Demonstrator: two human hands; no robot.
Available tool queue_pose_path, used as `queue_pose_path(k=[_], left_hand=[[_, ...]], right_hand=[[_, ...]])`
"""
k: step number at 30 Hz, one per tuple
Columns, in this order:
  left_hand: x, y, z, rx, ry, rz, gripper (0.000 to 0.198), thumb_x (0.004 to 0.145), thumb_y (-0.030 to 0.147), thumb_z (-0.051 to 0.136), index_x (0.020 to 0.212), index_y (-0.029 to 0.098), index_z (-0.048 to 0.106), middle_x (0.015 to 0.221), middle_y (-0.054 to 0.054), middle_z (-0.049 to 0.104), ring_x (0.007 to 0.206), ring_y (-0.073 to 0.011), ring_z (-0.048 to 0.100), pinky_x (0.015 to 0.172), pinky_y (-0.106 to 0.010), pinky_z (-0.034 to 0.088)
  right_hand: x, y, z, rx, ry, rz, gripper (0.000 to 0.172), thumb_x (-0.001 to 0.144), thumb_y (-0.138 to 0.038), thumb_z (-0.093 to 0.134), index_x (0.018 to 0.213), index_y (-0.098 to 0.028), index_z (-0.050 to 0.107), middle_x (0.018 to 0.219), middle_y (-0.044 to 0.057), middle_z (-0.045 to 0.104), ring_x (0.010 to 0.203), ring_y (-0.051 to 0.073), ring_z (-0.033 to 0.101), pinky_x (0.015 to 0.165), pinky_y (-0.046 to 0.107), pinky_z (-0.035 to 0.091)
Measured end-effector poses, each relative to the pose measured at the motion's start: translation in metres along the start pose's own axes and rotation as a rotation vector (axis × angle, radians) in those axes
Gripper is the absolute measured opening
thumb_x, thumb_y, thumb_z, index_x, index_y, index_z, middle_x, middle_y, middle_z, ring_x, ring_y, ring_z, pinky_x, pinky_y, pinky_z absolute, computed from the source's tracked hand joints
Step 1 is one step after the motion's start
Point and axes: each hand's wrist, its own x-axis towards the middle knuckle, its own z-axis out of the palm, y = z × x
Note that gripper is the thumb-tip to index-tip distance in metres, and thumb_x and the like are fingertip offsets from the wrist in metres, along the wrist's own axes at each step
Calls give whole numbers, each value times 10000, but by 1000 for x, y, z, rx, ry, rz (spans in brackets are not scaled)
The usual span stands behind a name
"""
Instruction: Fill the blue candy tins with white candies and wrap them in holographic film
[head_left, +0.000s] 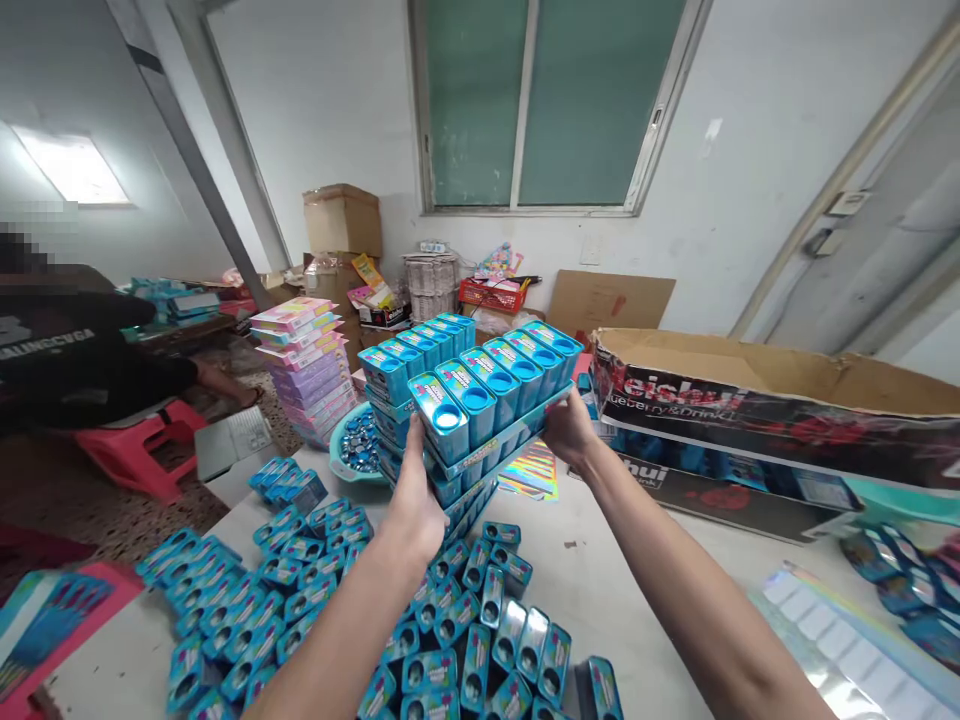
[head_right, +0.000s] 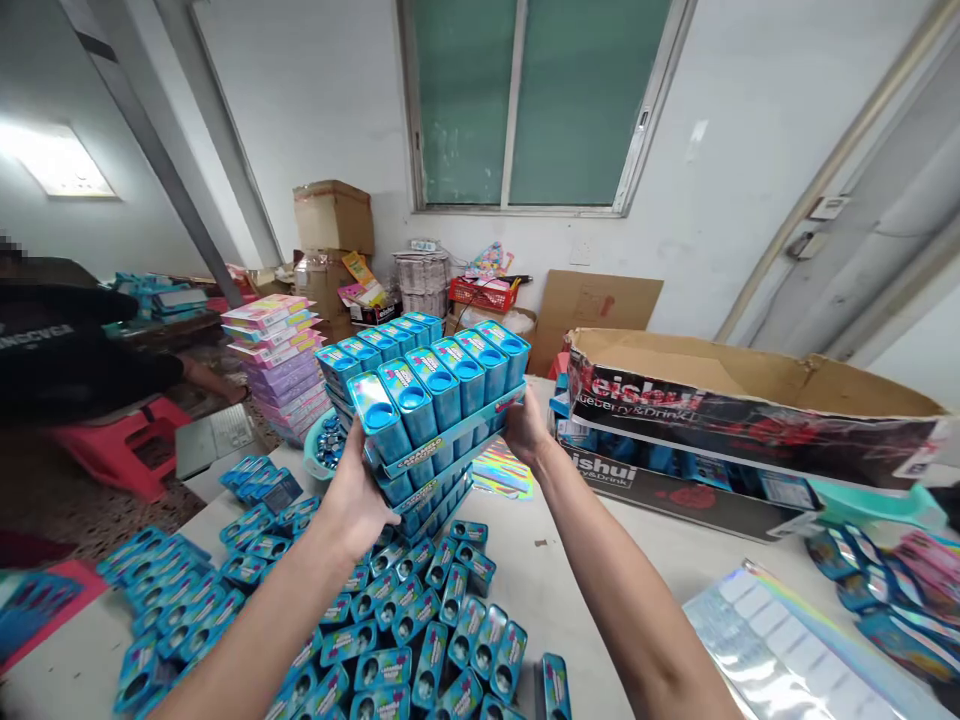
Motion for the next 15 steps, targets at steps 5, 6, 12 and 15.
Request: queue_pose_path(k=[5, 6, 12, 15], left_hand=[[-39, -29, 6, 62, 50, -106, 576, 782, 644, 461, 1225, 290, 562, 1072, -38, 691, 1103, -310, 577, 960, -551, 409], [-45, -40, 6, 73, 35, -113, 535, 795, 606, 475, 1203, 277, 579, 1025, -34, 705, 1063, -301, 600, 930, -522, 446], [-67, -123, 1, 306, 58, -327, 364, 772, 452, 561, 1077, 267, 637, 808, -15, 723, 830, -266, 662, 686, -408, 538], [-77, -176, 6, 401, -63, -490, 335, 722, 485, 593, 933, 238, 677, 762, -38, 717, 824, -282, 657, 690, -411, 520]], right_hand=[[-96, 12, -24, 41, 195, -158, 406, 769, -556, 477, 953, -252, 674, 921, 14, 729, 1088, 259, 578, 935, 395, 431], [-120, 17, -30, 56, 250, -183, 385, 760, -550, 505, 956, -263, 672, 926, 1, 728, 1084, 254, 578, 938, 392, 429], [-285, 61, -61, 51, 580, -312, 376, 691, -578, 614, 939, -302, 674, 1027, -16, 701, 1111, 245, 549, 992, 396, 394], [-380, 92, -65, -2, 711, -168, 443, 664, -632, 595, 941, -300, 689, 1039, 26, 699, 1133, 283, 539, 972, 439, 413]])
